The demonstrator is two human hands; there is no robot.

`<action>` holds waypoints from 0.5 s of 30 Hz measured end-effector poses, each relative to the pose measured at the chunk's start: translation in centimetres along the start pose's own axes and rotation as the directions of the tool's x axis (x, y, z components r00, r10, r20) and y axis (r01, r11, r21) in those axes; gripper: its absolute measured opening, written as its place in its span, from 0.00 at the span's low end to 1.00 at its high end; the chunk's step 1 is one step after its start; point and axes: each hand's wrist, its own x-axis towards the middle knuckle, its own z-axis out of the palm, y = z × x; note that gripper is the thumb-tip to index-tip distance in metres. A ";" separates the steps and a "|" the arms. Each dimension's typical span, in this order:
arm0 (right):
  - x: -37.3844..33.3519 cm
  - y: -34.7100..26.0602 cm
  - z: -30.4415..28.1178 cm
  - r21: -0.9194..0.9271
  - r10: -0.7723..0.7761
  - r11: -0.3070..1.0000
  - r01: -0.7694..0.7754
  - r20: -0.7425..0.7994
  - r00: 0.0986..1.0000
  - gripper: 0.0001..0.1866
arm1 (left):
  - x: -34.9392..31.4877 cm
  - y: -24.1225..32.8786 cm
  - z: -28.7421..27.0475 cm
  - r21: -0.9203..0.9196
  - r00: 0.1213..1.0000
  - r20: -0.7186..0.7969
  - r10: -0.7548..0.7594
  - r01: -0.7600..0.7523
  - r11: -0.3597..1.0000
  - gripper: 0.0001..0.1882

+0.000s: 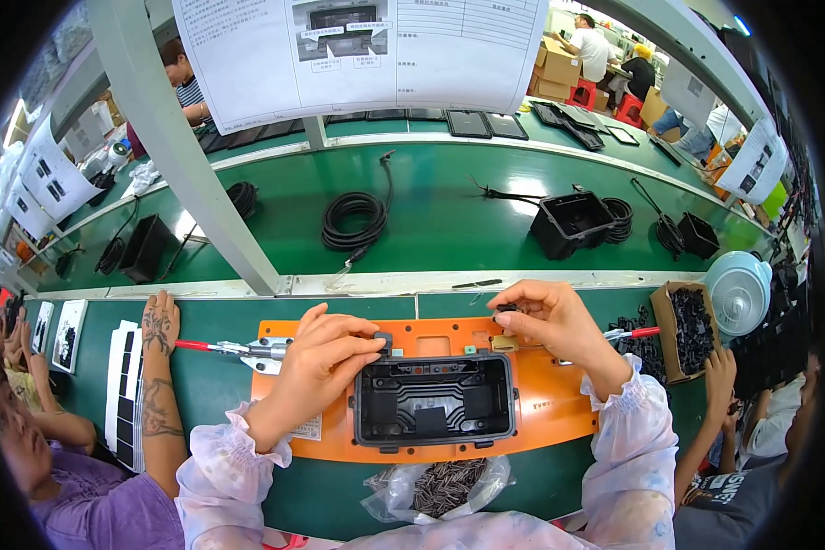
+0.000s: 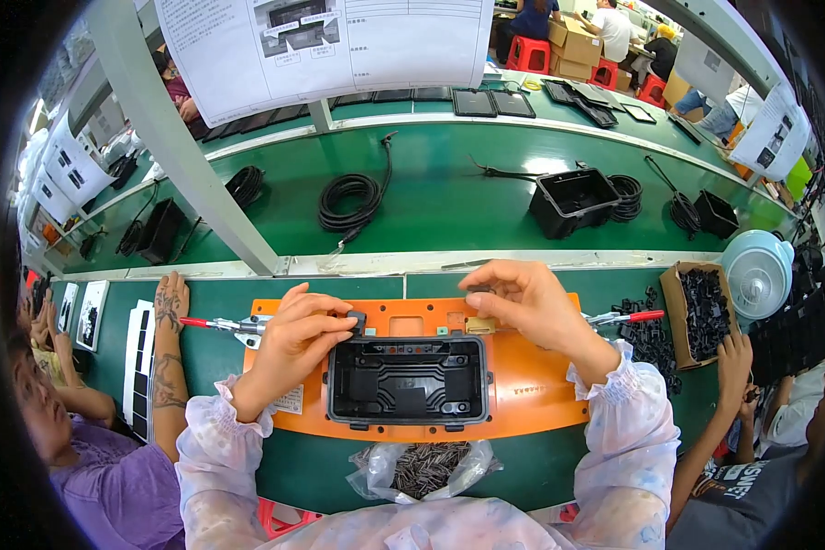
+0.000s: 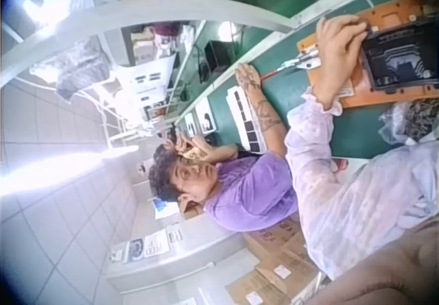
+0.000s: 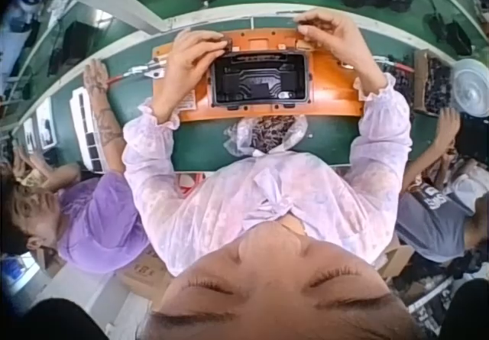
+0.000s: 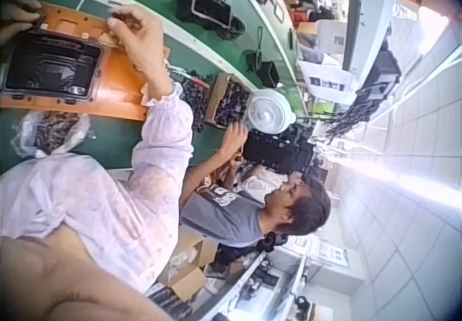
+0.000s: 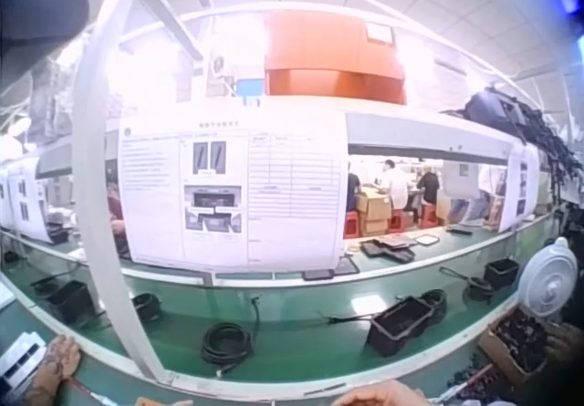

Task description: The person places a black plastic case into an orange jig, inserts small components into it by hand, and then removes the finished case. This process is repeated with several more cases throughout the video.

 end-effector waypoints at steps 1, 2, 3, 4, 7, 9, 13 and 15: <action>0.0 0.1 -0.1 -0.025 -0.023 0.999 0.023 0.001 1.000 0.11 | 0.0 0.0 0.2 0.005 1.000 -0.010 -0.006 0.006 1.000 0.07; 0.1 0.3 -0.1 -0.050 -0.045 0.998 0.046 0.003 0.999 0.11 | 0.0 0.0 0.3 0.007 1.000 -0.009 -0.007 0.007 1.000 0.07; 0.1 0.4 -0.2 -0.051 -0.046 0.998 0.045 0.000 0.999 0.11 | 0.1 0.0 0.4 0.020 1.000 -0.020 0.009 -0.008 1.000 0.07; 0.0 0.6 -0.2 -0.026 -0.044 0.999 0.044 -0.001 0.999 0.11 | 0.1 0.0 0.5 0.032 0.999 -0.031 0.024 -0.023 0.999 0.07; -0.2 0.4 -0.2 -0.006 -0.038 0.999 0.038 -0.005 0.999 0.11 | 0.2 -0.4 0.3 -0.055 1.000 0.003 0.021 -0.021 0.998 0.07; -0.3 0.5 -0.2 -0.014 -0.033 0.999 0.033 -0.012 0.999 0.11 | 0.3 -0.2 -0.3 -0.030 0.999 0.038 0.030 -0.029 0.999 0.08; -0.5 0.4 -0.4 0.000 -0.021 1.000 0.021 -0.015 1.000 0.11 | 0.6 -0.6 -0.8 -0.127 0.995 0.095 -0.019 0.031 0.991 0.10; -0.6 0.4 -0.4 -0.007 -0.015 1.000 0.015 -0.016 1.000 0.11 | 0.4 -0.8 -0.4 -0.062 0.997 0.063 0.036 -0.032 0.998 0.10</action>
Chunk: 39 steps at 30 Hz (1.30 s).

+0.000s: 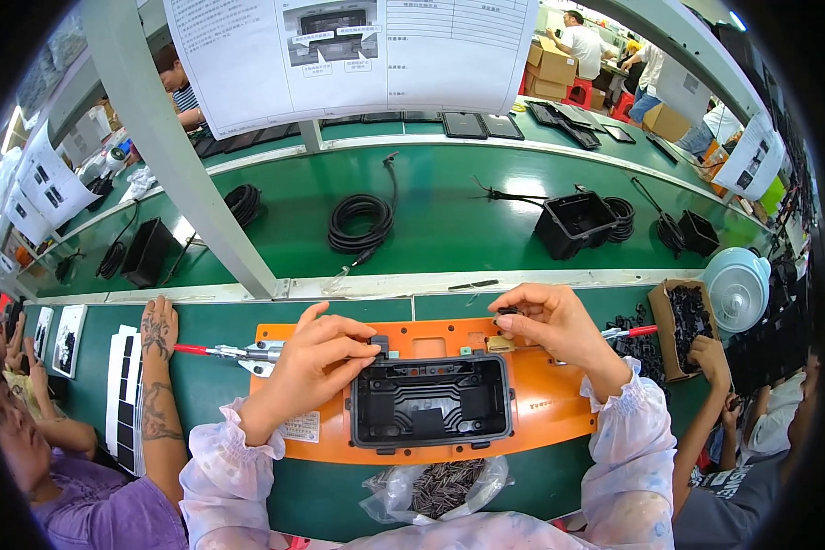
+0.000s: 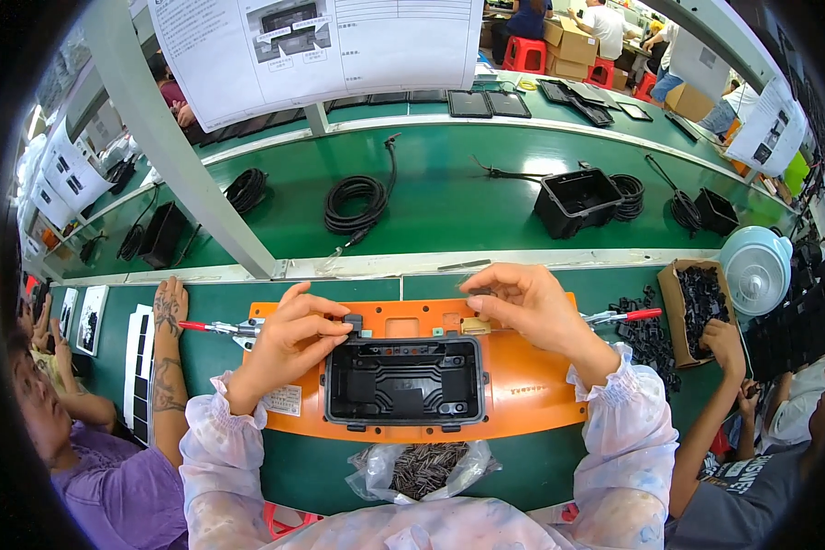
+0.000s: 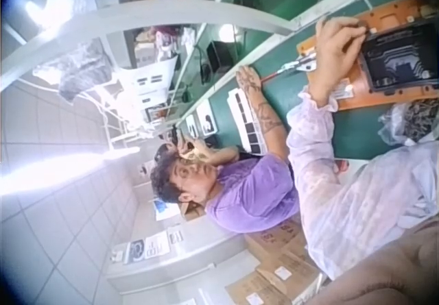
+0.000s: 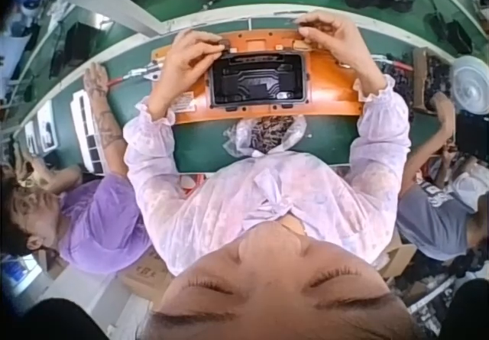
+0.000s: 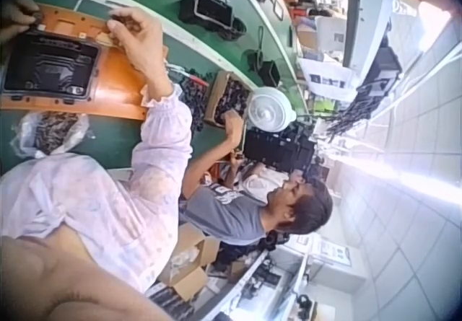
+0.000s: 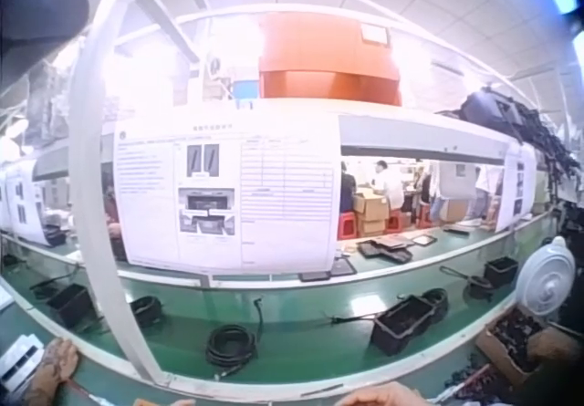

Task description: The person places a black plastic case into an orange jig, inserts small components into it by hand, and then removes the finished case. This process is repeated with several more cases throughout the video.

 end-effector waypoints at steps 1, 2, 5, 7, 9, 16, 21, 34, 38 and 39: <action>0.0 0.2 -0.1 -0.008 -0.022 1.000 0.022 -0.005 1.000 0.11 | -0.1 -0.1 0.2 0.069 0.998 -0.025 0.059 -0.057 0.996 0.10; 0.0 0.3 -0.2 -0.016 -0.044 0.999 0.044 -0.009 0.999 0.11 | 0.0 -0.1 0.2 0.068 0.998 -0.025 0.059 -0.057 0.996 0.10; 0.0 0.4 -0.1 0.022 -0.041 0.999 0.041 -0.019 0.999 0.10 | -0.1 0.1 0.0 0.256 0.975 -0.037 0.220 -0.204 0.945 0.10; 0.1 0.3 0.1 0.009 -0.044 0.999 0.044 -0.022 0.999 0.10 | 0.0 0.1 0.0 0.303 0.962 -0.035 0.272 -0.249 0.920 0.09; 0.1 0.0 0.1 -0.002 -0.049 0.999 0.049 -0.026 0.998 0.10 | 0.0 -0.2 0.0 0.259 0.976 -0.026 0.217 -0.203 0.944 0.09; 0.0 0.3 0.1 0.015 -0.053 0.998 0.053 -0.008 0.999 0.09 | 0.5 -0.5 -0.6 -0.003 0.998 0.068 -0.015 0.015 1.000 0.05; 0.1 -0.1 0.3 0.015 -0.026 1.000 0.026 -0.009 1.000 0.09 | 0.8 -0.3 -0.5 -0.022 0.997 0.063 -0.047 0.048 0.999 0.07; 0.1 0.2 0.0 0.003 -0.049 0.999 0.049 -0.024 0.999 0.09 | 1.3 -0.3 0.2 -0.139 0.979 -0.177 -0.097 0.072 0.988 0.19; 0.0 -0.1 0.2 0.016 -0.019 1.000 0.019 -0.034 0.999 0.09 | 1.4 -0.4 0.2 -0.026 0.996 -0.074 -0.055 0.053 0.998 0.17; 0.0 -0.1 0.2 0.017 -0.019 1.000 0.019 -0.035 0.999 0.09 | 1.3 -0.3 0.1 -0.016 0.997 -0.033 -0.077 0.076 0.997 0.16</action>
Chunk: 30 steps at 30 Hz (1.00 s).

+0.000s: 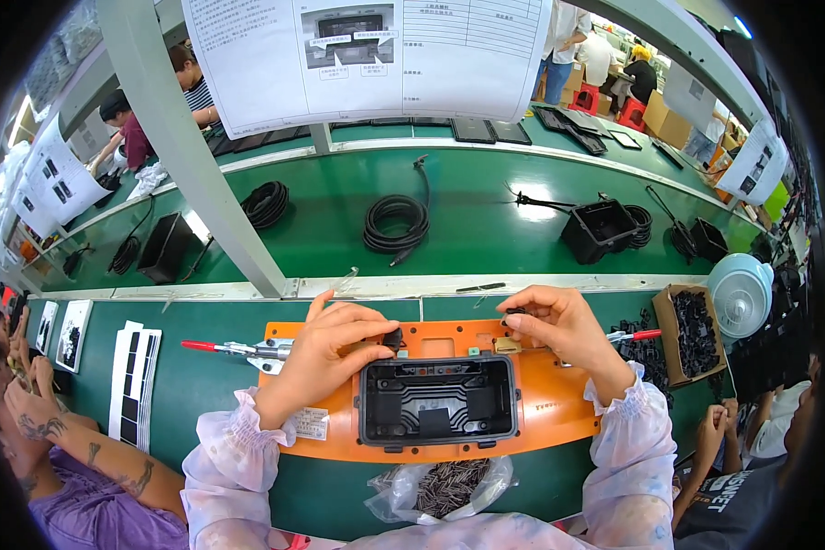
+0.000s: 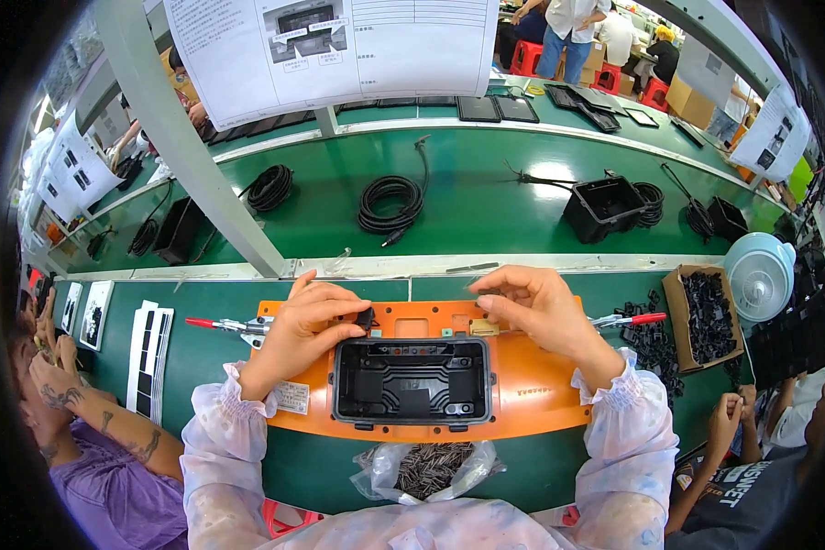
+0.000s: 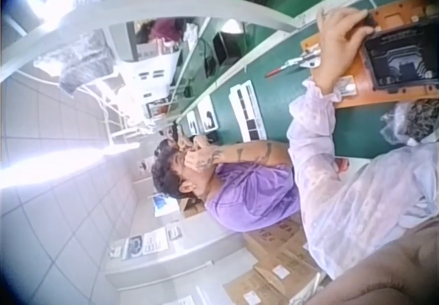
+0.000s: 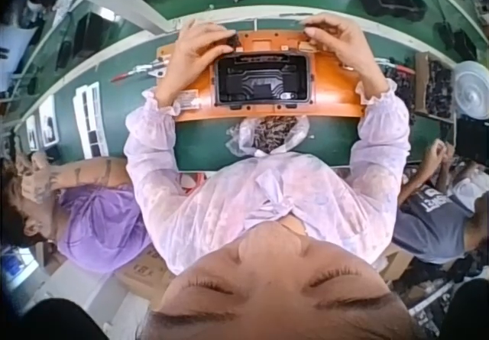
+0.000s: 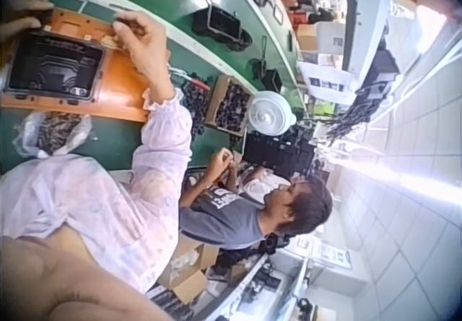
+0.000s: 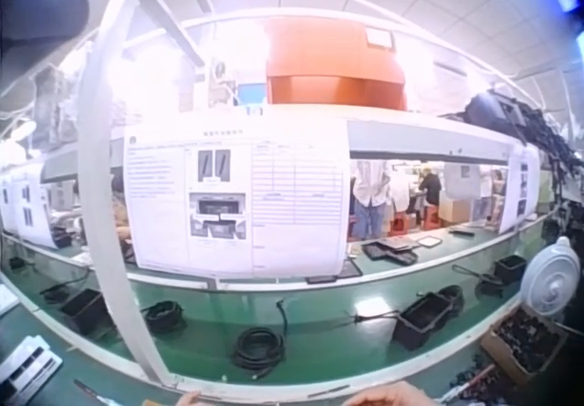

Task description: The person places a black plastic case into an orange jig, inserts small components into it by hand, and then removes the finished case. This process is repeated with several more cases throughout the video.

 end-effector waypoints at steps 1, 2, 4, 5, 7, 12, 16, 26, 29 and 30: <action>0.0 0.1 -0.1 -0.014 -0.024 1.000 0.024 0.003 1.000 0.09 | -0.1 0.1 -0.1 0.012 0.999 0.041 -0.023 0.022 1.000 0.15; 0.0 0.1 -0.2 -0.028 -0.049 0.998 0.049 0.007 0.999 0.09 | -0.3 0.1 -0.3 0.012 0.999 0.041 -0.022 0.021 1.000 0.15; -0.1 0.0 -0.1 -0.014 -0.026 1.000 0.026 -0.004 1.000 0.10 | -0.4 0.0 -0.6 -0.044 0.996 0.067 -0.058 0.061 0.997 0.14; -0.1 0.0 -0.1 0.001 -0.004 1.000 0.004 -0.012 1.000 0.10 | -0.4 0.2 -0.7 -0.044 0.996 0.067 -0.056 0.059 0.997 0.14; -0.1 0.0 -0.1 -0.003 -0.013 1.000 0.013 -0.009 1.000 0.10 | -0.3 0.9 -0.9 0.149 0.998 0.065 0.022 -0.031 0.988 0.13; -0.3 -0.1 -0.3 0.025 0.018 1.000 -0.018 -0.015 1.000 0.10 | 0.1 2.1 -1.3 0.327 0.988 0.093 0.124 -0.148 0.933 0.14; -0.2 -0.2 -0.5 -0.025 -0.010 1.000 0.010 0.010 1.000 0.11 | 0.6 1.7 -1.7 0.222 0.979 0.201 0.023 -0.068 0.973 0.15; -0.6 -0.9 0.0 -0.020 -0.004 1.000 0.003 -0.020 1.000 0.12 | -0.6 1.9 -0.7 0.055 0.999 0.011 -0.032 0.031 0.998 0.21; -0.6 0.2 -0.6 0.011 -0.036 0.999 0.036 0.034 0.999 0.16 | -1.4 2.1 -0.6 0.340 0.961 0.056 0.272 -0.275 0.899 0.20; -0.4 0.4 -0.6 0.004 -0.028 1.000 0.028 0.022 0.999 0.16 | -1.9 2.1 -0.4 0.327 0.958 0.057 0.280 -0.283 0.902 0.20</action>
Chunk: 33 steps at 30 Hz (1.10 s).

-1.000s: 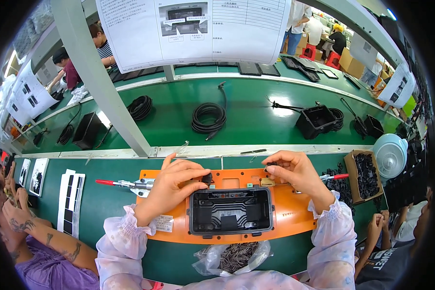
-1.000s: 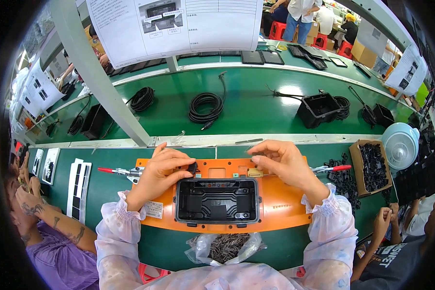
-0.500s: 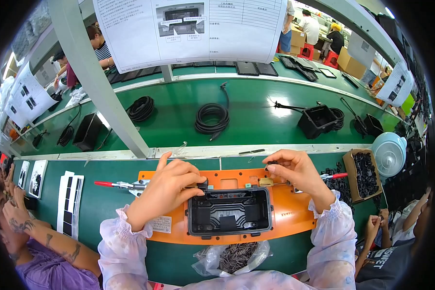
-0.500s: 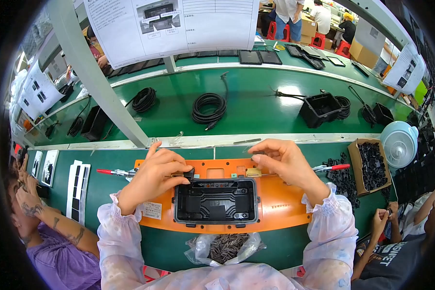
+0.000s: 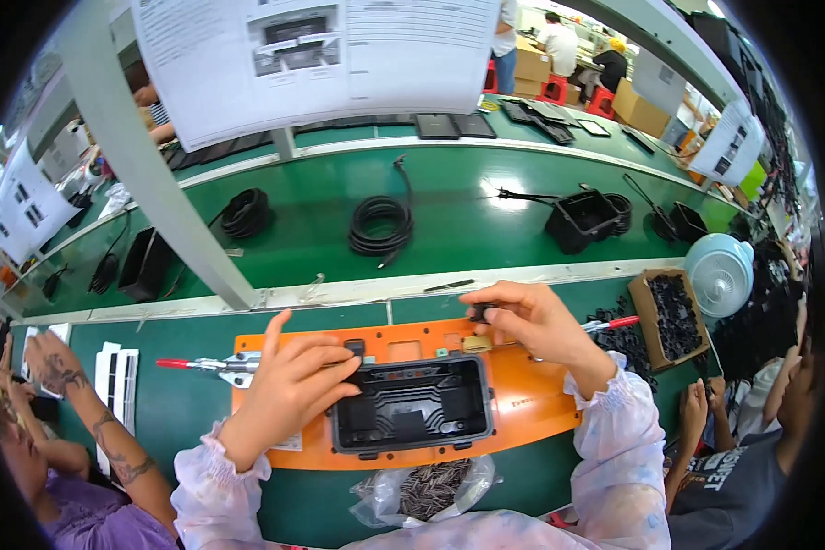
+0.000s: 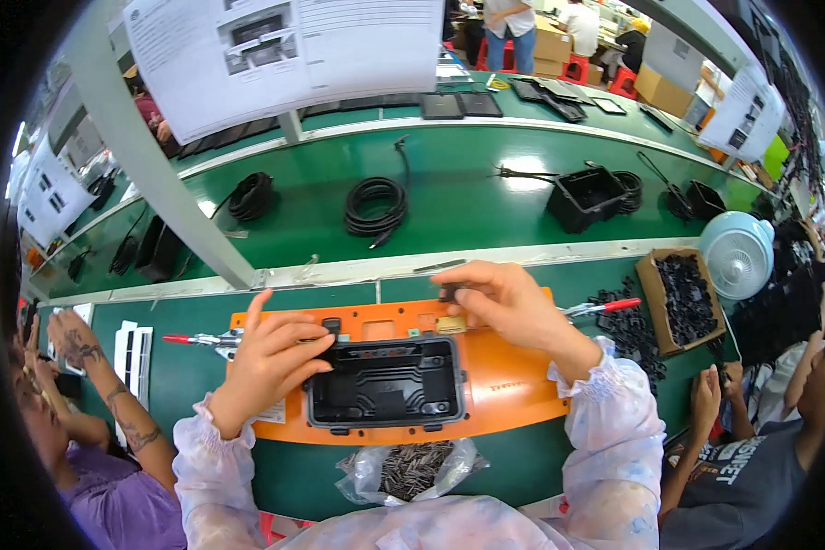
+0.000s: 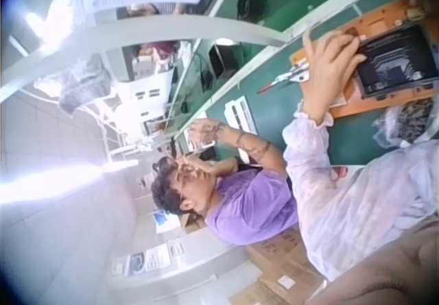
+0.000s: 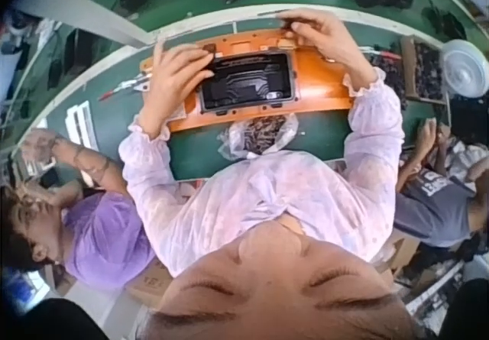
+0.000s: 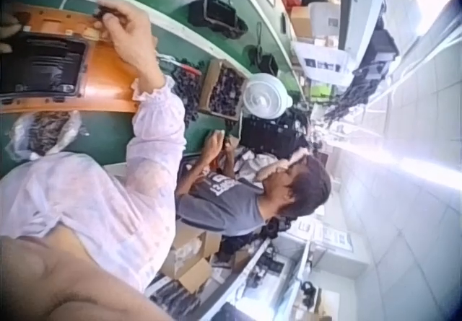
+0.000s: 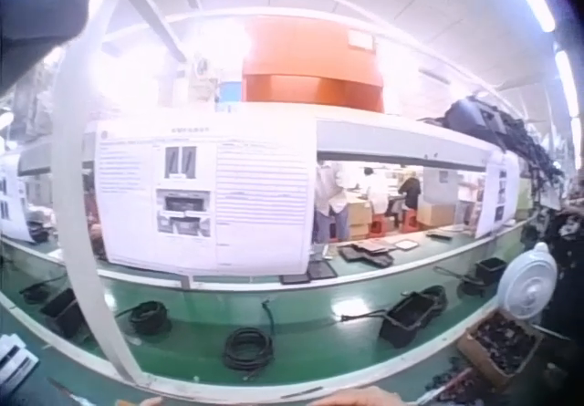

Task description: The person places a black plastic case into an orange jig, inserts small components into it by hand, and then removes the finished case. This process is repeated with several more cases throughout the video.

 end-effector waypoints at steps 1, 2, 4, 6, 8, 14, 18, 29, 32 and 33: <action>0.3 0.1 0.1 0.016 0.014 1.000 -0.015 0.042 0.999 0.16 | -0.4 0.2 0.1 0.071 1.000 0.029 0.008 -0.010 0.997 0.20; 0.4 -0.1 0.2 0.028 0.028 0.999 -0.031 0.080 0.996 0.17 | -0.5 0.5 0.2 0.138 0.998 0.054 0.018 -0.025 0.990 0.21; 0.6 -0.5 0.2 0.029 0.054 0.998 -0.057 0.091 0.994 0.16 | -0.3 1.3 0.1 0.170 0.998 0.060 0.035 -0.045 0.984 0.21; 0.9 -0.7 0.4 0.048 0.043 0.998 -0.047 0.082 0.996 0.16 | -0.2 1.7 -0.1 0.234 0.994 0.111 -0.002 -0.024 0.972 0.21; 1.3 -0.7 0.0 0.067 0.058 0.996 -0.065 0.106 0.993 0.16 | -0.3 1.1 0.2 0.185 0.994 0.110 -0.025 0.004 0.983 0.21; 2.1 -0.9 -1.0 0.208 0.074 0.972 -0.112 0.183 0.980 0.12 | 0.3 1.8 0.2 0.174 0.995 0.104 -0.001 -0.017 0.985 0.19; 3.0 0.0 -1.1 0.272 0.045 0.958 -0.094 0.181 0.982 0.09 | -0.2 1.1 0.9 0.097 0.996 0.071 -0.047 0.040 0.995 0.20; 2.2 0.1 2.0 -0.302 -0.236 0.908 0.290 0.201 0.951 0.12 | -0.4 1.3 0.7 0.137 0.999 0.006 -0.032 0.031 0.990 0.20; 2.4 0.3 2.1 -0.341 -0.263 0.883 0.323 0.213 0.941 0.13 | 0.8 2.0 0.8 0.155 1.000 -0.003 0.021 -0.020 0.988 0.18; 2.6 -0.1 2.1 -0.380 -0.291 0.855 0.354 0.215 0.932 0.13 | 1.5 2.4 1.0 0.156 0.998 -0.011 0.061 -0.058 0.986 0.17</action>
